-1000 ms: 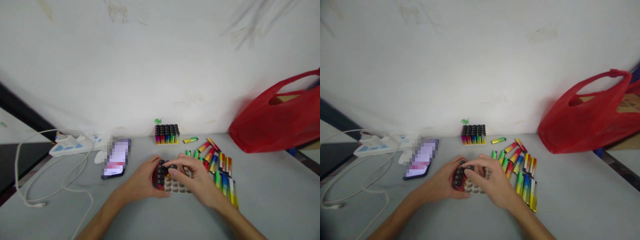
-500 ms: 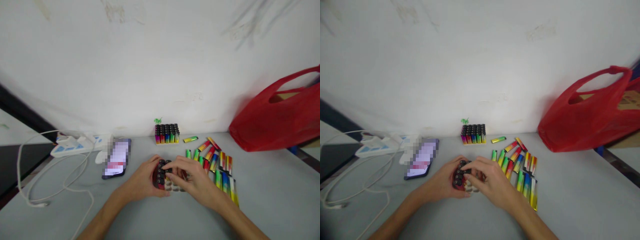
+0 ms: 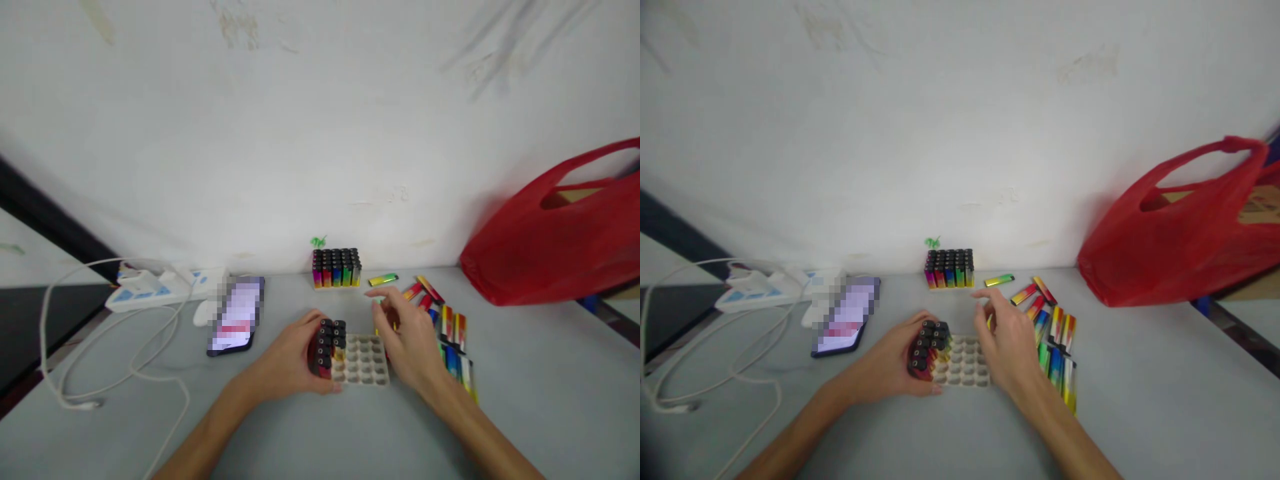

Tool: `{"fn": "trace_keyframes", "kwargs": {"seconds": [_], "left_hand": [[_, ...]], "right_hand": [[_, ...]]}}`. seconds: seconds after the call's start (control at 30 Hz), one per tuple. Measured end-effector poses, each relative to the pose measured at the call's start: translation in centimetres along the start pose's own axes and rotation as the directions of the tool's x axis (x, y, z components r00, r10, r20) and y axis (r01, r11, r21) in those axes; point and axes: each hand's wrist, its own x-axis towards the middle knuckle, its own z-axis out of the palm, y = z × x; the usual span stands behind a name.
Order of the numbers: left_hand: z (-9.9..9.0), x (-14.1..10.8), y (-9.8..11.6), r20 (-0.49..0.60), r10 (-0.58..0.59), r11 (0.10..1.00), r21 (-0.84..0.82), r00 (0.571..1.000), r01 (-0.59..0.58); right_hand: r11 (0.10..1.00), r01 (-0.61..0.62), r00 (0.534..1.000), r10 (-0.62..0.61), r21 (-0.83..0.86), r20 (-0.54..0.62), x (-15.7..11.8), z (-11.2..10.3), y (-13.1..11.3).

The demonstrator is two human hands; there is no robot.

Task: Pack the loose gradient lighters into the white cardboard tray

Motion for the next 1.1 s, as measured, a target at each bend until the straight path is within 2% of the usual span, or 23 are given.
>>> {"fn": "trace_keyframes", "kwargs": {"seconds": [0.1,0.17,0.3,0.37,0.43,0.53,0.6,0.67,0.8,0.97,1.03,1.1], "left_hand": [[0.0,0.1,0.0,0.002,0.008,1.000,-0.006,1.000,-0.008],[0.0,0.1,-0.1,0.005,-0.001,1.000,-0.006,1.000,0.001],[0.0,0.2,-0.1,0.014,-0.018,1.000,-0.001,1.000,0.018],[0.0,0.2,0.0,0.013,-0.019,1.000,0.004,1.000,0.019],[0.0,0.2,0.1,0.012,-0.020,1.000,0.007,1.000,0.020],[0.0,0.2,0.3,0.013,-0.022,1.000,0.014,1.000,0.021],[0.0,0.2,0.3,0.010,-0.022,1.000,0.013,1.000,0.022],[0.1,0.2,0.1,0.007,-0.022,1.000,0.013,1.000,0.022],[0.1,0.2,-0.2,0.007,-0.017,1.000,0.022,1.000,0.017],[0.1,0.2,-0.3,0.000,-0.014,1.000,0.011,1.000,0.014],[0.1,0.1,-0.2,-0.004,-0.020,1.000,0.005,1.000,0.020],[0.1,0.1,-0.2,-0.003,-0.021,1.000,-0.002,1.000,0.021]], "right_hand": [[0.994,-0.104,0.989,0.099,-0.043,-0.106,1.1,-0.8,0.9],[0.988,-0.152,0.979,0.149,-0.013,-0.139,1.7,-1.8,1.5],[0.976,-0.210,0.976,0.212,0.055,-0.042,1.7,-5.3,2.4],[0.969,-0.221,0.975,0.223,-0.109,0.006,0.6,-7.4,2.5],[0.917,-0.261,0.945,0.306,-0.301,0.113,-1.2,-9.2,2.5],[0.753,-0.359,0.881,0.468,-0.552,0.066,-4.4,-10.5,2.7],[0.656,-0.418,0.838,0.546,-0.629,0.013,-6.2,-10.4,2.9],[0.611,-0.439,0.814,0.580,-0.659,-0.004,-7.6,-9.8,3.3],[0.588,-0.442,0.809,0.587,-0.677,-0.018,-8.4,-8.4,3.5],[0.533,-0.444,0.796,0.604,-0.720,-0.044,-7.6,-7.6,3.3],[0.518,-0.434,0.805,0.591,-0.737,-0.058,-7.3,-7.3,3.5],[0.556,-0.421,0.828,0.559,-0.717,-0.052,-7.1,-7.0,3.9]]}}
